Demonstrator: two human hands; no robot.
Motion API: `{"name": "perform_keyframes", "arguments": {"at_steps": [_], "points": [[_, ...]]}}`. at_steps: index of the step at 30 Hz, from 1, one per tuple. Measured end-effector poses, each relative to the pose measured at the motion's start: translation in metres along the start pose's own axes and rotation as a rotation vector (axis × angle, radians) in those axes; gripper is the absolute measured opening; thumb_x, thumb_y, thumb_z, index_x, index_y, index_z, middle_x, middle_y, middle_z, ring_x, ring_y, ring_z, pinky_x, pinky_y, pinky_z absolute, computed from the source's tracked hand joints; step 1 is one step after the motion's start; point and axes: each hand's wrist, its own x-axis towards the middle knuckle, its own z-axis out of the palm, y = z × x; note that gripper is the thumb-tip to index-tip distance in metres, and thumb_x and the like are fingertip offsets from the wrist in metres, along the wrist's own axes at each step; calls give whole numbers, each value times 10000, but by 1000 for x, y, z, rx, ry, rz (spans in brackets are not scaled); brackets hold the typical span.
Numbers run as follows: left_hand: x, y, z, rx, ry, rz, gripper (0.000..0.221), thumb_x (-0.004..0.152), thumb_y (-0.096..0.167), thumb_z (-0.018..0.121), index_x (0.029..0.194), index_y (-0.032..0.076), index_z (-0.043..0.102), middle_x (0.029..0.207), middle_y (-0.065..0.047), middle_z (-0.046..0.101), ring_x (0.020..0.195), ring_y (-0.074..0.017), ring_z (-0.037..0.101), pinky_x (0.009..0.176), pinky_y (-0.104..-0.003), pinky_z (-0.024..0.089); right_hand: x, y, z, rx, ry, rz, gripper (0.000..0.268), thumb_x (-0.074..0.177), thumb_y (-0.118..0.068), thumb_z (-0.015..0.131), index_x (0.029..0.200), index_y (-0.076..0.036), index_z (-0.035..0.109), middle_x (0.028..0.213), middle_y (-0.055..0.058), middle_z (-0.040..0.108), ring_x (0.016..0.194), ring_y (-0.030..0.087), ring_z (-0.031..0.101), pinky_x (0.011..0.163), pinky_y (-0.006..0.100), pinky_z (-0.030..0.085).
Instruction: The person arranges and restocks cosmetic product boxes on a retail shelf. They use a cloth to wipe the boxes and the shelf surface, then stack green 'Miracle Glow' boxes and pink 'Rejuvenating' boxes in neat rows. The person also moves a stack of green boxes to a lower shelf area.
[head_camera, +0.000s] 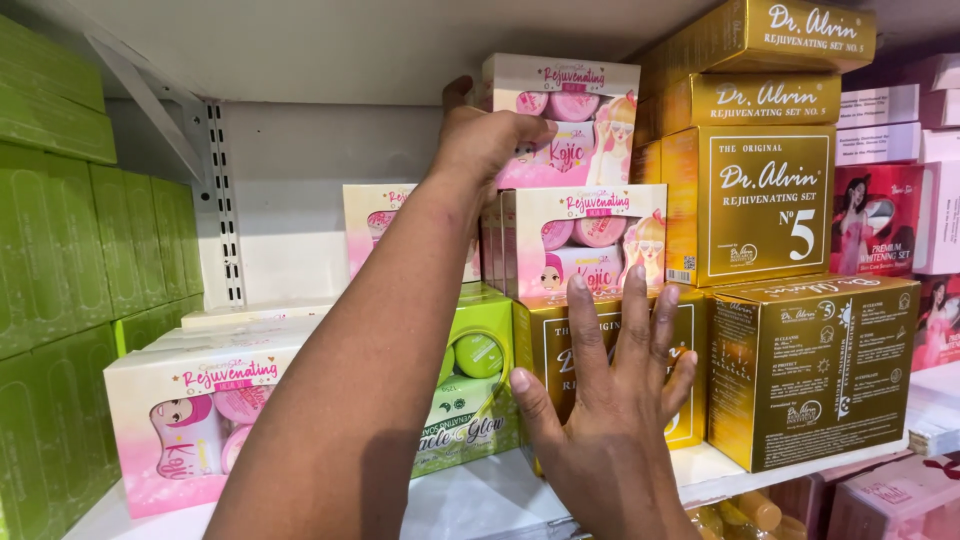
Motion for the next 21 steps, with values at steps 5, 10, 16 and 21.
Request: {"name": "perform_keyframes", "arguments": {"at_steps": [5, 10, 16, 21], "points": [[-22, 18, 5, 27, 95, 155, 1079, 562, -104, 788, 1464, 22, 210, 1095, -242, 685, 812, -323, 766, 661, -417, 678, 0, 1, 0, -10, 0, -9, 915, 812, -453, 712, 1597, -196, 319, 1696, 238, 28, 1566, 453, -98, 1049, 782, -19], [-27, 26, 3, 107, 131, 229, 1095, 557, -65, 845, 1467, 36, 244, 1220, -241, 642, 950, -319, 746, 755, -424, 675, 1, -1, 0, -3, 2, 2, 928, 796, -445, 716, 1596, -196, 316, 1702, 221, 31, 1564, 445, -92, 1053, 778, -16], [-44, 40, -8, -191, 111, 89, 1018, 604, -124, 771, 1438, 53, 213, 1180, -296, 626, 935, -382, 739, 726, -529, 687, -1, 2, 0, 10, 6, -16, 901, 830, -458, 685, 1603, -188, 308, 1711, 219, 30, 1528, 422, -97, 1066, 767, -23], [-60, 54, -24, -266, 93, 89, 970, 639, -160, 749, 1422, 48, 215, 1175, -288, 618, 957, -393, 740, 728, -543, 637, -2, 5, 0, 14, 4, -21, 859, 865, -497, 637, 1575, -163, 288, 1673, 225, 42, 1543, 413, -102, 1078, 766, -33]]}}
